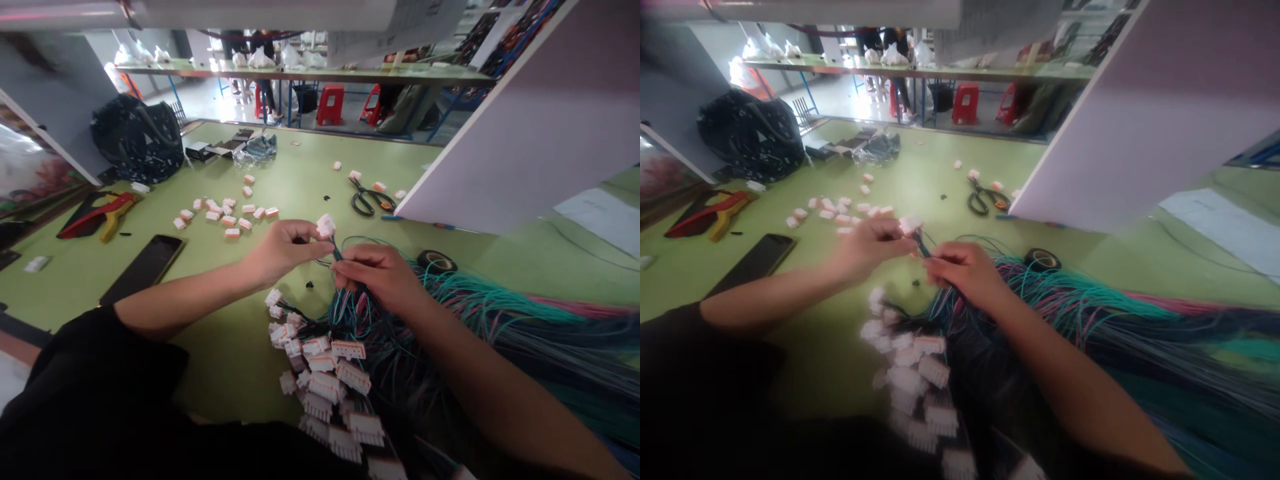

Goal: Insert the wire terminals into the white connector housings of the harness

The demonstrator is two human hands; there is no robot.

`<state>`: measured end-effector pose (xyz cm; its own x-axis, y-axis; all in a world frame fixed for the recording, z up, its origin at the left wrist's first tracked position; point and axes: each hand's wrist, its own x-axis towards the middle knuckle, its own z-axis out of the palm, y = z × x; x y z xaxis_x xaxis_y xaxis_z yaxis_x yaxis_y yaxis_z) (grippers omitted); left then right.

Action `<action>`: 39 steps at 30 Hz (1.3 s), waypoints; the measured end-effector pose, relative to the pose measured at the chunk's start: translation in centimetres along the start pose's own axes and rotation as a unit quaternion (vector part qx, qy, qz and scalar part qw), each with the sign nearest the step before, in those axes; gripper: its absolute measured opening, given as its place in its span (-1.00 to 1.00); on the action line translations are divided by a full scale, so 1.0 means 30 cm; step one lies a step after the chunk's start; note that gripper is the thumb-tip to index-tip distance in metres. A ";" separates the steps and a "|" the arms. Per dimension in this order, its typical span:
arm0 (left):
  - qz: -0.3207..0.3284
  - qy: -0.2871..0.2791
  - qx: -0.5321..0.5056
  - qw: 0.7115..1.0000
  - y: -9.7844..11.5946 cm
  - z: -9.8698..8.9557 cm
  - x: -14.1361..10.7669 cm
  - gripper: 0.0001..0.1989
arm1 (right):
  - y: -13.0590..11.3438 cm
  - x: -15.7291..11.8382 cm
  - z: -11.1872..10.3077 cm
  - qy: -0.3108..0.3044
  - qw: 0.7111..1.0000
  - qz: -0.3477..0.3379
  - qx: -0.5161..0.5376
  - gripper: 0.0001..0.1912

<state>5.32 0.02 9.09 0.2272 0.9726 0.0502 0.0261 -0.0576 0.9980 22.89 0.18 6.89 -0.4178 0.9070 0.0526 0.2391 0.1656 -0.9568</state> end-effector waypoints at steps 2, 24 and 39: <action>0.006 0.004 -0.010 1.000 0.002 0.006 -0.003 -0.87 | -0.022 -0.015 0.009 0.044 0.995 -0.026 -0.090 -0.72; -0.154 -0.111 -0.188 0.964 -0.049 0.051 0.010 -0.88 | -0.047 0.022 -0.034 0.072 0.961 0.093 0.251 -0.87; -0.196 -0.146 -0.306 0.920 -0.076 0.072 0.026 -0.78 | -0.039 0.028 -0.039 0.060 0.956 0.107 0.267 -0.91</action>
<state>7.54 0.42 6.75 0.5707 0.7845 -0.2426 -0.3708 0.5098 0.7763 23.30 1.19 8.38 -0.2979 0.9412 -0.1595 -0.1871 -0.2214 -0.9571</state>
